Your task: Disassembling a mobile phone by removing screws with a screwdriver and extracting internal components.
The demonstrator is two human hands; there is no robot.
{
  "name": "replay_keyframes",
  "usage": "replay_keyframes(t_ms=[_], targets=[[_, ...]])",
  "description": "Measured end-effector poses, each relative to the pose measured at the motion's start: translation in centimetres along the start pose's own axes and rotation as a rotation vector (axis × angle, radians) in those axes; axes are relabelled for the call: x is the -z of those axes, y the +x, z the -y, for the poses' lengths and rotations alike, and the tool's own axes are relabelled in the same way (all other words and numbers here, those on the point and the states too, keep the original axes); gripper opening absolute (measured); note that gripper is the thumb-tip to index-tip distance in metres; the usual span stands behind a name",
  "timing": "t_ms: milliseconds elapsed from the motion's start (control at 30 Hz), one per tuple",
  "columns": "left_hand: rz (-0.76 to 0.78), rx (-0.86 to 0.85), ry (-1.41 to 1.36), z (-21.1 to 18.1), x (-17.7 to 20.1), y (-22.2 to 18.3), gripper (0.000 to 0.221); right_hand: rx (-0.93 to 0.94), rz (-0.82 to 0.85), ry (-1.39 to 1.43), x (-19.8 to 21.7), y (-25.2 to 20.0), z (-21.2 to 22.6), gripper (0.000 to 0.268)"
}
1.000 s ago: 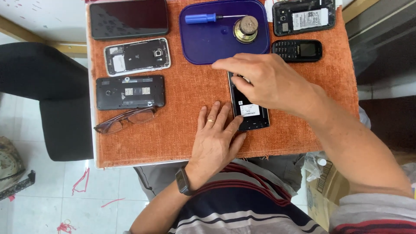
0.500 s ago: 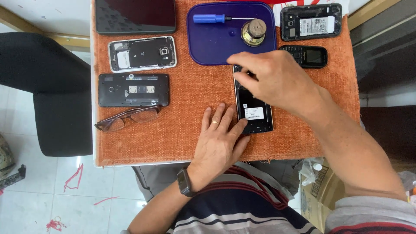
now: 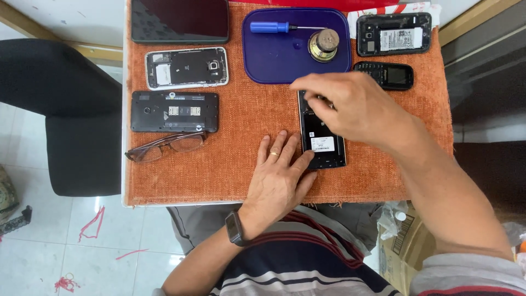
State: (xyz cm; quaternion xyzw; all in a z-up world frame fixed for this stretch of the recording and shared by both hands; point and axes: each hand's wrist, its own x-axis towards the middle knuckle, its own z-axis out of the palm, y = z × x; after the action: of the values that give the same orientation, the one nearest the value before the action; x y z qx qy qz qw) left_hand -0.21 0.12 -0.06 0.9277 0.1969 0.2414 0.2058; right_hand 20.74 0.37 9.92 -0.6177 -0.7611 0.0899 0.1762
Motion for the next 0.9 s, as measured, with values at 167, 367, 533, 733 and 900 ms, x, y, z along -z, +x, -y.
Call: replay_keyframes(t_ms=[167,367,533,733,900], targets=[[-0.004,-0.005,-0.01,-0.1,0.0,0.0,0.038,-0.054,0.077,0.097,0.1,-0.4,-0.1,0.045],[-0.002,0.003,0.004,0.0,0.0,0.1,0.039,-0.028,-0.018,0.012,0.1,-0.6,-0.6,0.035],[-0.013,-0.006,0.006,-0.1,-0.1,0.1,0.038,0.022,-0.022,-0.002,-0.4,-0.4,-0.7,0.028],[0.019,0.006,0.0,-0.2,0.1,0.1,0.039,0.034,-0.052,0.082,0.0,-0.3,-0.4,0.032],[-0.001,0.0,0.015,-0.2,-0.1,0.1,0.038,-0.005,-0.05,0.059,-0.2,-0.4,-0.6,0.033]])
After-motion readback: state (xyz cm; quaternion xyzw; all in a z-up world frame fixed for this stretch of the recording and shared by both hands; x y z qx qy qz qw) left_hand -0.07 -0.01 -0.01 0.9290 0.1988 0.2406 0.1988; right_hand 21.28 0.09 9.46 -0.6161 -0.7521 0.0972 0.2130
